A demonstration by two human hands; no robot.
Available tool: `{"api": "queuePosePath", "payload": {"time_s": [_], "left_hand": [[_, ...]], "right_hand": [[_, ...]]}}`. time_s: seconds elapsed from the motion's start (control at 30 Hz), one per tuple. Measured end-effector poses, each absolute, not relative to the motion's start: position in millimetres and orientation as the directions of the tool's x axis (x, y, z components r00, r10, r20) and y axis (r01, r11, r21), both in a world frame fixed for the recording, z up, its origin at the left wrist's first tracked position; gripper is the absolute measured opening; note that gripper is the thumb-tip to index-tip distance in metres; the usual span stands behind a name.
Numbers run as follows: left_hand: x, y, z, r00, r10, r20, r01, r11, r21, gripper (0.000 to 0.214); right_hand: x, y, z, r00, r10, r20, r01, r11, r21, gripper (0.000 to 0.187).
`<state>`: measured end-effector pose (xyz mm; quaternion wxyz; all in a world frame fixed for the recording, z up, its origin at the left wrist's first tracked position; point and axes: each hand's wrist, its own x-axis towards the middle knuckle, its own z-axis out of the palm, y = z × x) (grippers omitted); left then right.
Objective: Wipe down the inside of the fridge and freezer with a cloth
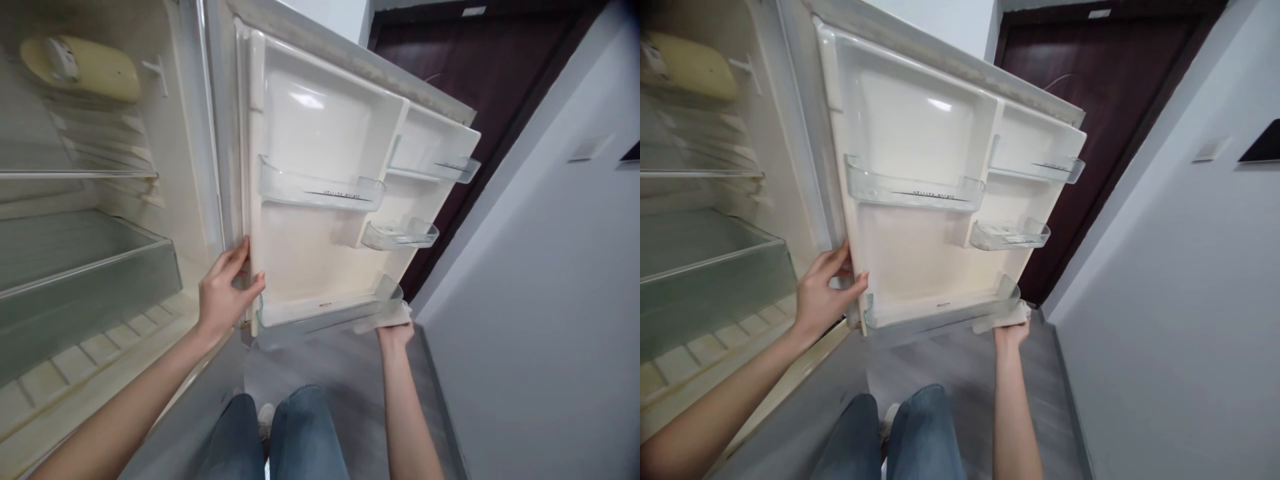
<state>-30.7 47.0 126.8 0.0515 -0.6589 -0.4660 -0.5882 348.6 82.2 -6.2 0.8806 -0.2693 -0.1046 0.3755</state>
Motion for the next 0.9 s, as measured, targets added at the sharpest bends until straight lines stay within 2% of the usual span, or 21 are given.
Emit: {"api": "queuePosePath", "payload": {"time_s": [0.1, 0.2, 0.47, 0.6, 0.7, 0.83, 0.9], "left_hand": [[-29, 44, 128, -0.128, 0.557, 0.82, 0.687, -0.547, 0.478, 0.059], [-27, 43, 129, -0.126, 0.552, 0.824, 0.691, -0.547, 0.472, 0.059], [-26, 46, 125, -0.121, 0.506, 0.854, 0.716, -0.551, 0.428, 0.059], [-26, 46, 126, -0.099, 0.508, 0.855, 0.735, -0.542, 0.407, 0.059], [-26, 45, 126, -0.091, 0.521, 0.848, 0.726, -0.548, 0.415, 0.058], [-26, 42, 124, -0.072, 0.587, 0.807, 0.669, -0.572, 0.475, 0.059], [-27, 42, 123, -0.064, 0.588, 0.806, 0.647, -0.59, 0.482, 0.06]], "right_hand": [[334, 93, -11, 0.566, 0.819, 0.09, -0.597, 0.483, -0.64, 0.049], [303, 100, -18, 0.5, 0.852, 0.155, -0.556, 0.453, -0.697, 0.053], [204, 76, -28, 0.348, 0.937, -0.04, -0.79, 0.27, -0.551, 0.04], [149, 51, -24, 0.212, 0.977, -0.018, -0.821, 0.168, -0.545, 0.039], [109, 33, -21, 0.073, 0.997, 0.037, -0.799, 0.08, -0.596, 0.04], [77, 14, -21, -0.085, 0.995, 0.049, -0.673, -0.02, -0.74, 0.042], [74, 11, -19, -0.103, 0.991, 0.082, -0.584, 0.007, -0.812, 0.044]]}}
